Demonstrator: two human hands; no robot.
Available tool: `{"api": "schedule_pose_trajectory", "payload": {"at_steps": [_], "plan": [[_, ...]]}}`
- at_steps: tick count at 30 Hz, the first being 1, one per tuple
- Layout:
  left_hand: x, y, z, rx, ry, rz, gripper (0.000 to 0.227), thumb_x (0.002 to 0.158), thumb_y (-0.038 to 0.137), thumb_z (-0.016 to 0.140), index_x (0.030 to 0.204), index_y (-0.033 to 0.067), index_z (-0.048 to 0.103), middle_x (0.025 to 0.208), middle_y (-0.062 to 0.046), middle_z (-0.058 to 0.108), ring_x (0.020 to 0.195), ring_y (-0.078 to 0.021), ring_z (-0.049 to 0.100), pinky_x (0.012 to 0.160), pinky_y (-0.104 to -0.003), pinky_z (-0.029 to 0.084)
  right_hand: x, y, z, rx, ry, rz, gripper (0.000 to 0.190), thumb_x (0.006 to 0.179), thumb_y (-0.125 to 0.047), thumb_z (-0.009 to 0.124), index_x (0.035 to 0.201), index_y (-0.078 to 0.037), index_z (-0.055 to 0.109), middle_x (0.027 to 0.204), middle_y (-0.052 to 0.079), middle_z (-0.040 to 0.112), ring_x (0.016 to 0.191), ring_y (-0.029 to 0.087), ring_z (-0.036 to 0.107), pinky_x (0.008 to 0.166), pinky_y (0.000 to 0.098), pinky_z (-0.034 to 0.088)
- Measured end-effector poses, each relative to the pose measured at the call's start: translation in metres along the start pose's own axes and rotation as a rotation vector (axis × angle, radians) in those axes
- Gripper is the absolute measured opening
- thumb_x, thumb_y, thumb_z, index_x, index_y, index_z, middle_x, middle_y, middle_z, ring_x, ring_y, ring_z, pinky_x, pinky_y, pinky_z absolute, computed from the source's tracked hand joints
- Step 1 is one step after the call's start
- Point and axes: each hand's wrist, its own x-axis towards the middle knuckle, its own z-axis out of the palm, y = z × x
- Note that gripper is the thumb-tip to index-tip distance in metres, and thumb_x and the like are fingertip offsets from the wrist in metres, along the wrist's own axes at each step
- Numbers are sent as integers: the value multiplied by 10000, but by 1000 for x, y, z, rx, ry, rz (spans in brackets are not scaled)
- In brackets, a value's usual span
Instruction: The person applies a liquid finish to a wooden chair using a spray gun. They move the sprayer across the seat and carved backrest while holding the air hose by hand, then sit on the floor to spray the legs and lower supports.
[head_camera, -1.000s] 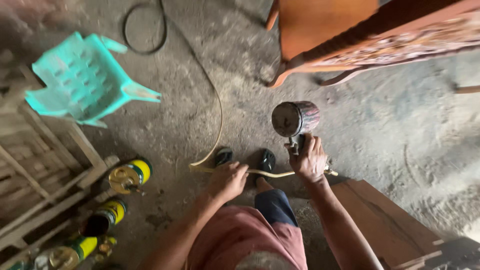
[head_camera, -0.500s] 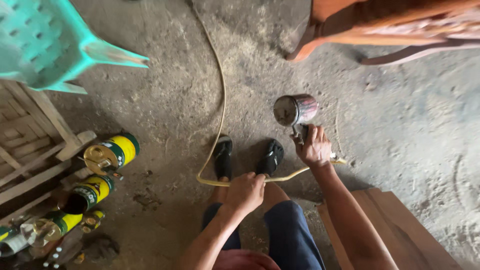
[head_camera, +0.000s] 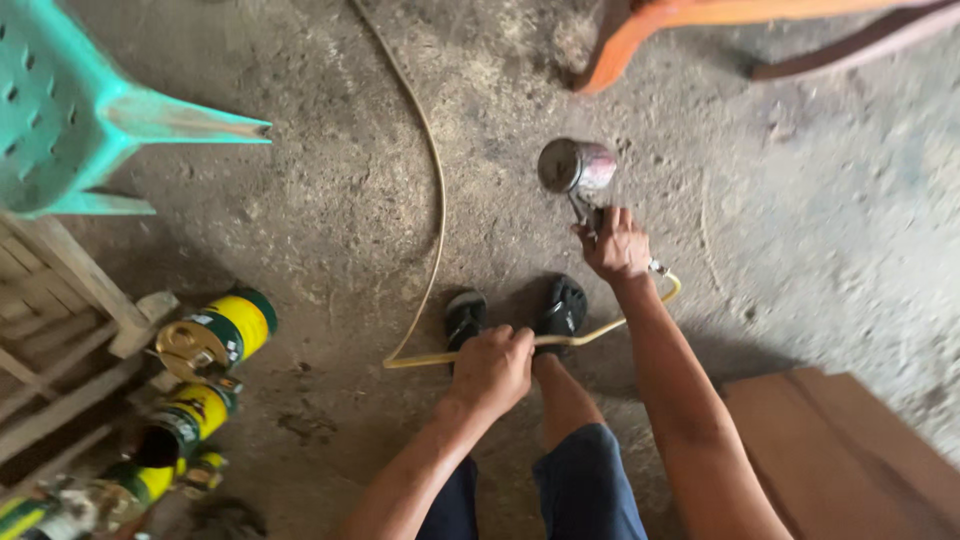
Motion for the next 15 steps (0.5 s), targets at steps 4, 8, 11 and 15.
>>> {"api": "schedule_pose_trajectory", "payload": {"at_steps": [4,8,11,15], "plan": [[-4,-12,-23,42,79,18,79,889,159,688,896,82,703,789,-138,688,737,-362,689,638,-491,546,-29,-21,-30,203,220,48,464,990,-375,713,1276,-24,615,1072,202,670,888,408,673,693,475,547],[-3,-12,-86,82,170,91,148,842,214,786,917,95,741,777,-113,693,694,-352,676,599,-467,527,-76,-51,-110,1127,246,523,506,1069,-420,642,1313,23,665,861,91,577,714,147,475,603,318,374],[-4,9,-140,63,128,182,149,837,204,802,942,108,757,787,-90,701,687,-324,683,588,-418,533,-100,-68,-187,1286,401,463,601,1160,-515,479,1280,45,660,858,81,628,700,78,502,639,242,396],[9,53,-182,178,70,143,167,794,223,829,919,122,783,731,-82,699,605,-298,675,549,-411,524,-93,-85,-277,1420,504,303,699,1074,-588,425,1342,44,559,1119,110,689,722,102,554,602,254,427]]}}
